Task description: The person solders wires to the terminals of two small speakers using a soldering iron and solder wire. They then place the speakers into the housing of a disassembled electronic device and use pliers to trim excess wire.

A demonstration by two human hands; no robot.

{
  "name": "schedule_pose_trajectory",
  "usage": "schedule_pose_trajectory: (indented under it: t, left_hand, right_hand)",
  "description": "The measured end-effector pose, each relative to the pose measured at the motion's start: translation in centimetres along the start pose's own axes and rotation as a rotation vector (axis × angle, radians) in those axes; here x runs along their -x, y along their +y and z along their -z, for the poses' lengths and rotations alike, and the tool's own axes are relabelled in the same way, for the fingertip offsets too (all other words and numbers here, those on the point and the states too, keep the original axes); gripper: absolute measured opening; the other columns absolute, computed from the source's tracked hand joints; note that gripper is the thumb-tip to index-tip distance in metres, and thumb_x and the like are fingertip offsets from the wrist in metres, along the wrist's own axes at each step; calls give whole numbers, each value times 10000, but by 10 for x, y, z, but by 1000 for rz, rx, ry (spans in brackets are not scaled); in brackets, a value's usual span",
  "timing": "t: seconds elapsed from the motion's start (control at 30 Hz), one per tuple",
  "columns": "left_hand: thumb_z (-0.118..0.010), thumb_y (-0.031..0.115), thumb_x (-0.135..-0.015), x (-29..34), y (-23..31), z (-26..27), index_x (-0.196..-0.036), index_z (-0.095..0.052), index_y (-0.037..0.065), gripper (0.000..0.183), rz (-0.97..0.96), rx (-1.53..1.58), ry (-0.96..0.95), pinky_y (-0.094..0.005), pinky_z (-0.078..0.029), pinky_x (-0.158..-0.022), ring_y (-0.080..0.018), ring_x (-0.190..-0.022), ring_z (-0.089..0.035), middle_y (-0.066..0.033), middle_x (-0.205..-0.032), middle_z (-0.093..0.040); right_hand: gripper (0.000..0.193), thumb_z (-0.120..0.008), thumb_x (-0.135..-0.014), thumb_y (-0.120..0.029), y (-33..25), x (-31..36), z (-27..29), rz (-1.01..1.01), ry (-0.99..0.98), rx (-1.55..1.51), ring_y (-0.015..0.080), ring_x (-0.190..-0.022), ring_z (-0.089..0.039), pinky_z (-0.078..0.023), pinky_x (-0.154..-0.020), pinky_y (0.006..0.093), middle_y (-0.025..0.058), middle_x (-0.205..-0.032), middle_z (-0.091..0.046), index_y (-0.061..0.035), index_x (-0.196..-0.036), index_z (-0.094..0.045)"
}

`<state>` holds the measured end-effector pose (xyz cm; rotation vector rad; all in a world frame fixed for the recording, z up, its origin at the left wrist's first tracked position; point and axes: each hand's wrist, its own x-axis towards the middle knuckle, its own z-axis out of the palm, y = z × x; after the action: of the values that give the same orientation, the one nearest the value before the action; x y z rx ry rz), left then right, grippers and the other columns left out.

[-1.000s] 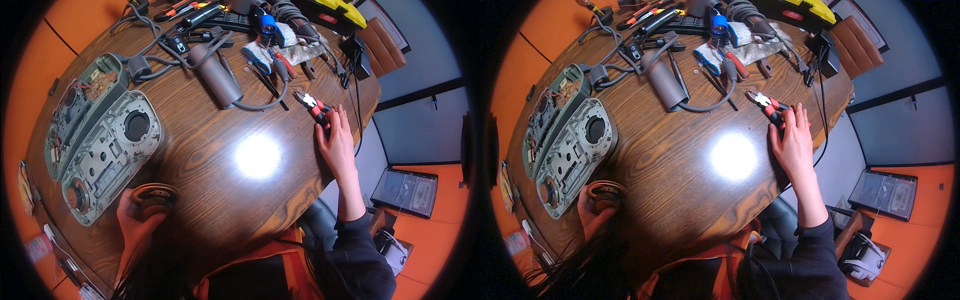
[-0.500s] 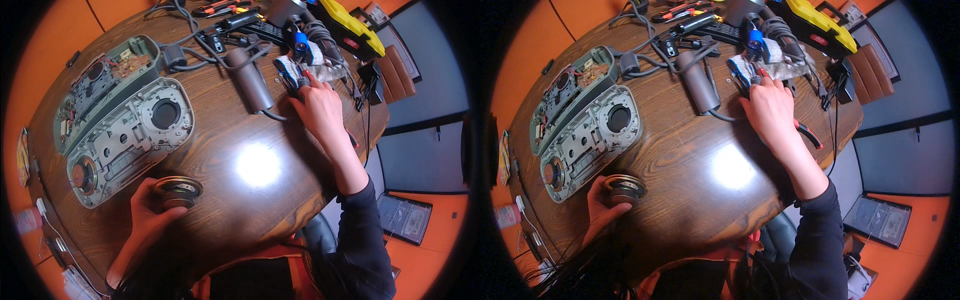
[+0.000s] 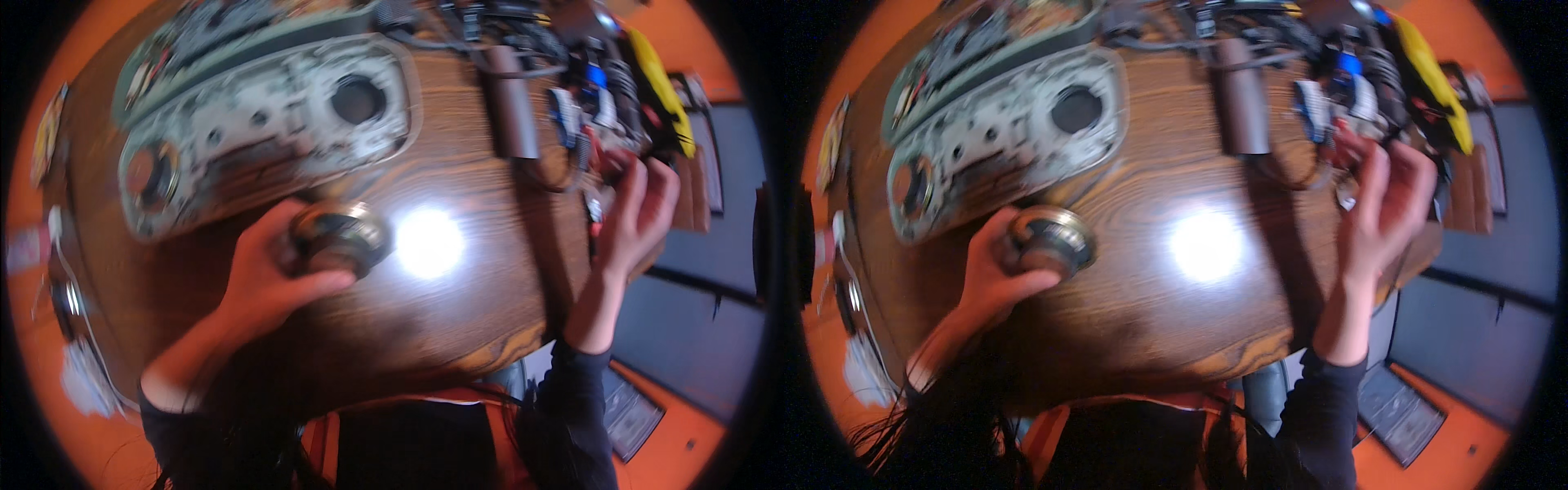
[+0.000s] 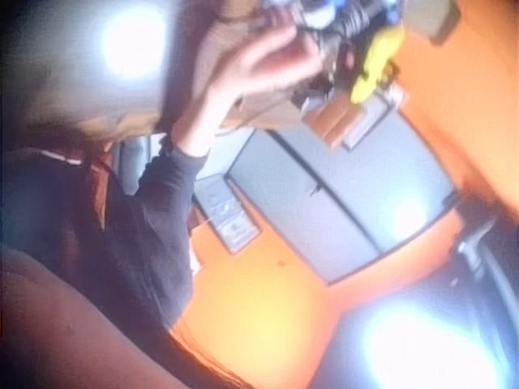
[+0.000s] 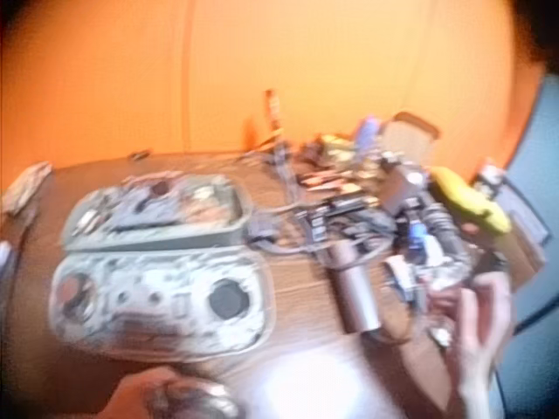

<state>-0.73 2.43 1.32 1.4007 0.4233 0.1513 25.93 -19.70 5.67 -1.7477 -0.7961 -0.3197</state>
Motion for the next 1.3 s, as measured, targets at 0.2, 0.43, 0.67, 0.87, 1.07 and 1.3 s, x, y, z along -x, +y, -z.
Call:
schedule_pose_trajectory:
  t: [0.2,0.43,0.67,0.87,1.07,1.3]
  left_hand:
    - [-784,126,-748,-2,0,-2,-1093,-563,32,420,59,179,44,-259,-490,-795,-123,-915,-605,-51,-988,-634]
    - [-777,71,-749,3,7,1,-1101,-557,7,420,187,366,-17,-264,-490,-825,-118,-934,-604,-53,-995,-637]
    - [-758,12,-701,2,8,4,-1232,-495,5,593,283,375,-15,-291,-486,-908,-154,-1044,-595,-73,-1121,-618]
    - [-762,11,-701,2,9,3,-1238,-490,1,603,290,387,10,-291,-486,-912,-152,-1047,-595,-76,-1127,-615]
    - [-769,10,-704,1,9,4,-1240,-488,0,605,289,378,-3,-290,-491,-905,-152,-1041,-597,-77,-1132,-611]
    - [-765,-11,-710,1,7,4,-1248,-480,-4,608,270,351,-3,-278,-509,-879,-157,-1036,-603,-88,-1142,-608]
  right_hand:
    - [326,-479,-940,-44,-40,41,-36,-144,-525,-70,93,-664,-561,-431,-585,193,81,-835,-623,29,-1248,-557]
    - [264,-669,-820,-60,-41,44,-63,122,-789,-58,150,-665,-531,-439,-638,255,90,-832,-638,25,-1070,-663]
    - [281,-756,-749,-36,-36,62,-67,-96,-782,-198,189,-784,-642,-502,-726,278,115,-884,-683,36,-1004,-662]
    - [248,-744,-762,-12,-34,64,-67,-76,-819,-198,188,-834,-652,-507,-764,281,118,-901,-683,42,-985,-650]
    - [188,-710,-792,27,-33,76,-73,-111,-721,-270,209,-824,-657,-515,-762,297,149,-912,-680,47,-946,-604]
    - [229,-740,-756,27,-33,73,-76,83,-786,-186,217,-787,-644,-513,-712,296,144,-894,-671,34,-942,-606]
